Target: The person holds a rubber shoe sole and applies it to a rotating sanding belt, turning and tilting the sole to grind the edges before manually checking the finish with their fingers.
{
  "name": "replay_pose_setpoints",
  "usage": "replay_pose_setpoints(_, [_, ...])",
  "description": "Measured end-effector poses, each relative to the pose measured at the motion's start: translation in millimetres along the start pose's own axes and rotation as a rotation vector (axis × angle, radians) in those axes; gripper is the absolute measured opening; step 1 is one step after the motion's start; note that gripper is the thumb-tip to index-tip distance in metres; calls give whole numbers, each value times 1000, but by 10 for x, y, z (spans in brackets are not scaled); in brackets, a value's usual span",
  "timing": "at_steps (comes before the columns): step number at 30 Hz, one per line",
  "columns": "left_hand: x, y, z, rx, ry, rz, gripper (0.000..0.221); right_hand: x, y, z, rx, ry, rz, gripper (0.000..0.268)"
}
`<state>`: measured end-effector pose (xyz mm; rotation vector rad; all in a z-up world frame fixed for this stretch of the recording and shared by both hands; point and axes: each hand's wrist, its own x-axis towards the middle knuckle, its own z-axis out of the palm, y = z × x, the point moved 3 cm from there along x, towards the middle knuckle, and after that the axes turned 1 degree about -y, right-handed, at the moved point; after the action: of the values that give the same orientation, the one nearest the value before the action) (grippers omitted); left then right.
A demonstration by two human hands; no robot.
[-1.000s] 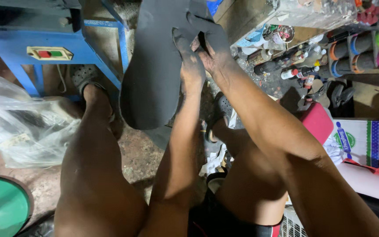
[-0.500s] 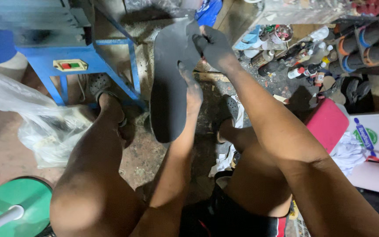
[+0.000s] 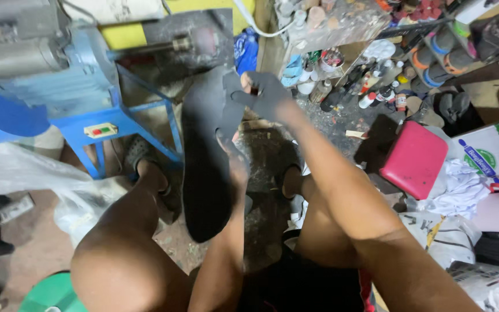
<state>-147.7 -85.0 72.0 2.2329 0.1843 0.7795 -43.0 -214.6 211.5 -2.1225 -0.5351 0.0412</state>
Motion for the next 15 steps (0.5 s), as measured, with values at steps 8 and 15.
replay_pose_setpoints(8, [-309, -310, 101, -281, -47, -162, 41, -609, -370, -50, -370, 295, -109, 29])
replay_pose_setpoints(15, [-402, -572, -70, -408, -53, -249, 48, -373, 417, 59, -590, 300, 119, 30])
